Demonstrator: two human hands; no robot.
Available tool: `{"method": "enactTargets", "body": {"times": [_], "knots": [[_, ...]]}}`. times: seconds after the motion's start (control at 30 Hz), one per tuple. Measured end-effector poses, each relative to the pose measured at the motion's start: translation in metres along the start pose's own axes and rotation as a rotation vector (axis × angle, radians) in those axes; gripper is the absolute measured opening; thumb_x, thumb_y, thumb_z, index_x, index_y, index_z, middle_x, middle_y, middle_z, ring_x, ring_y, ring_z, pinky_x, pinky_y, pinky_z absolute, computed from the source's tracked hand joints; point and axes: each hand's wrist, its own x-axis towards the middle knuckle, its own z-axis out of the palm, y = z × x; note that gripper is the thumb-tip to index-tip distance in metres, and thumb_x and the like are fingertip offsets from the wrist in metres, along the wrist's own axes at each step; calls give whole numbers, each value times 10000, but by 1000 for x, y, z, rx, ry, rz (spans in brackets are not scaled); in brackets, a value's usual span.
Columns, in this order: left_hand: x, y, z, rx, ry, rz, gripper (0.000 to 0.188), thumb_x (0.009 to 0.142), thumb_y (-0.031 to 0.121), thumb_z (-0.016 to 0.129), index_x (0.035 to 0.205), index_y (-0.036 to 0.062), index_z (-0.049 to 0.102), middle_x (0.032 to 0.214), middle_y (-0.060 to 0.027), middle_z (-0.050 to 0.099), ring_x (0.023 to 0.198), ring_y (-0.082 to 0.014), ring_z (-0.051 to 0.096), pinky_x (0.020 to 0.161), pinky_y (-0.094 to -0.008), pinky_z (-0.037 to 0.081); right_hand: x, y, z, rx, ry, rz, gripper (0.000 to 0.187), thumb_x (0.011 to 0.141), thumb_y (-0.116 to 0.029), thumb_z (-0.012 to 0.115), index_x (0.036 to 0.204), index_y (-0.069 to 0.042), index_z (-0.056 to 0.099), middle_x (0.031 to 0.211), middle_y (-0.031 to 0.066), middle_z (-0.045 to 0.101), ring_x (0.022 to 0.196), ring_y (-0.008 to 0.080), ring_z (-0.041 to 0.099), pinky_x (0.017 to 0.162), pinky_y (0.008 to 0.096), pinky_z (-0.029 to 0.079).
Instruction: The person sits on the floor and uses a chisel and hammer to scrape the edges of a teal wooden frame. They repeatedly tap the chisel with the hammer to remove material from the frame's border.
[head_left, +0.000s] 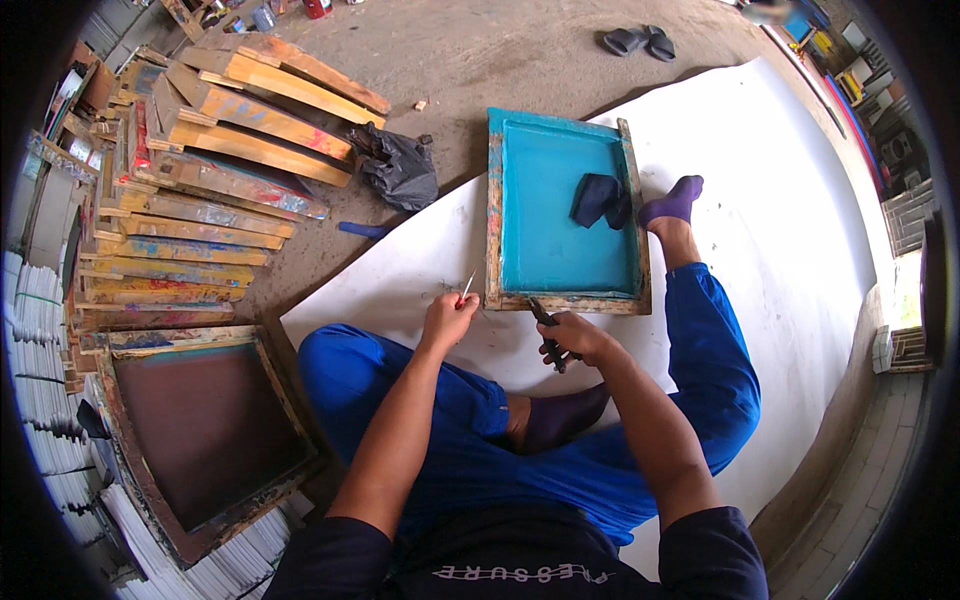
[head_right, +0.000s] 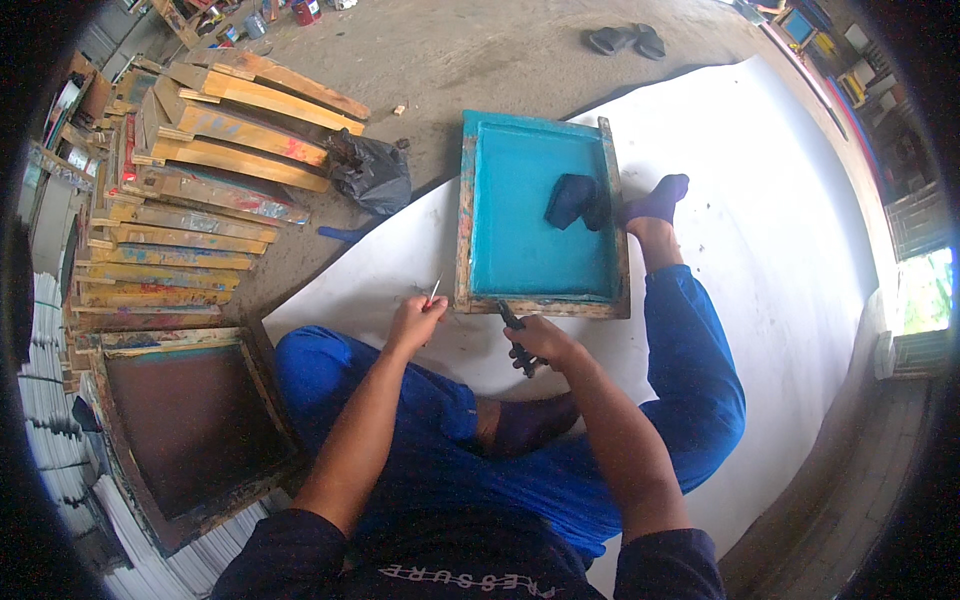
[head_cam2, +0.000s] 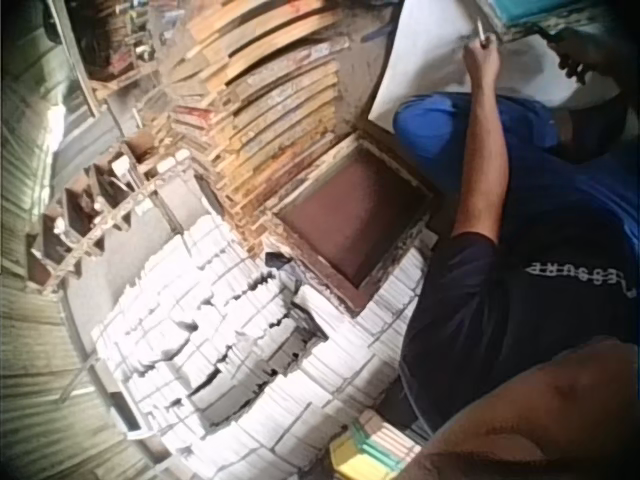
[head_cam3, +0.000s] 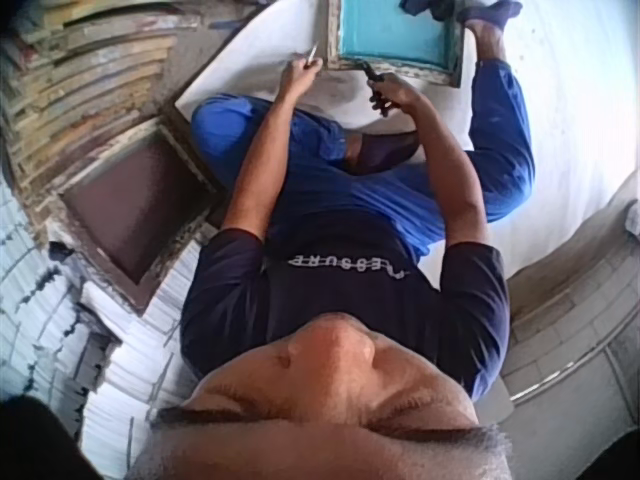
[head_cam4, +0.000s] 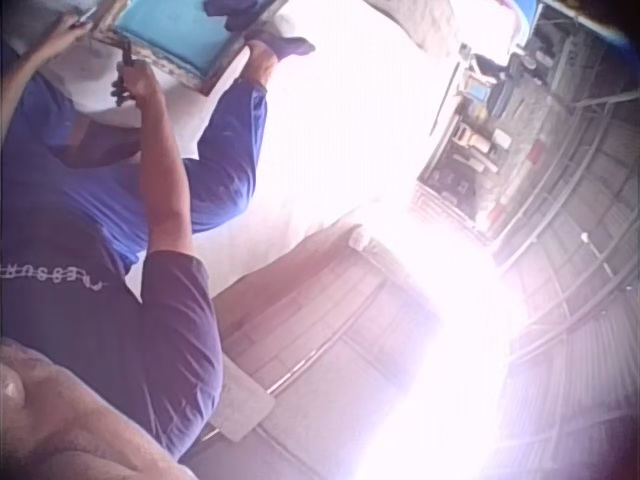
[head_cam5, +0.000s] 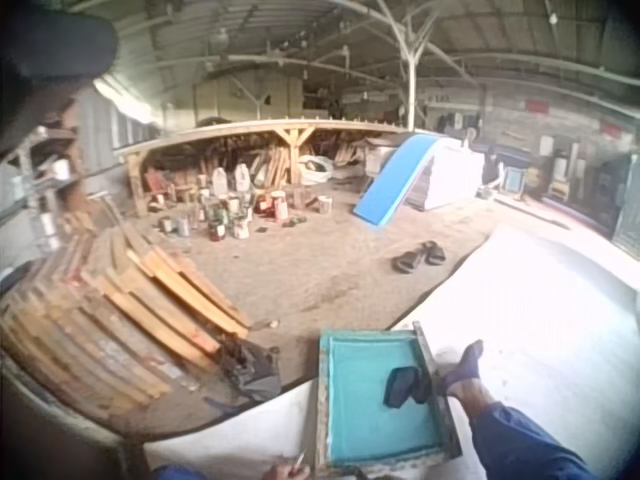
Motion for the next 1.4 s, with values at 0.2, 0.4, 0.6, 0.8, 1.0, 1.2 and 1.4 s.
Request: {"method": "enactTargets", "body": {"times": [0.2,0.4,0.6,0.8,1.0,1.2,1.4], "knots": [[1,-2,2,113,-115,35,319,938,326,702,1027,34,793,641,-85,670,511,-147,611,470,-332,460,9,-21,-16,-207,-43,121,410,1016,-365,589,1142,25,572,892,165,697,703,253,724,513,419,579],[-2,3,-1,117,-189,-34,332,931,339,723,867,16,770,553,-70,601,437,-167,576,455,-349,464,16,-43,-19,-315,-45,209,384,993,-303,578,996,81,581,781,170,670,592,258,700,402,428,556],[2,-2,3,95,-160,-18,382,862,334,755,706,-6,679,555,-173,579,521,-273,614,561,-432,471,13,-40,-5,-413,49,180,372,963,-277,585,1002,92,592,803,172,680,556,234,681,378,391,512],[0,2,3,108,-150,17,360,883,310,757,741,-12,681,540,-70,564,487,-150,569,501,-359,450,15,-8,23,-721,396,-39,302,926,-242,549,982,38,650,904,251,722,792,407,730,705,515,580],[-1,4,4,117,-138,32,360,882,295,745,730,-20,659,561,-112,569,541,-189,592,566,-408,466,15,14,43,-738,541,-105,337,982,-288,518,1103,11,614,916,301,709,884,502,693,833,591,535],[-1,7,-1,-1,-180,-65,294,904,274,723,819,-7,714,543,-118,581,497,-182,578,520,-387,458,13,24,48,-649,573,-181,333,998,-315,517,1099,-7,596,898,306,707,863,512,688,798,606,540],[-10,22,-10,-298,-156,-129,236,947,248,700,985,19,747,718,-29,676,449,-92,506,406,-275,388,5,33,75,-540,468,-359,338,988,-326,565,1125,-19,602,878,293,706,834,491,690,779,578,542]]}}
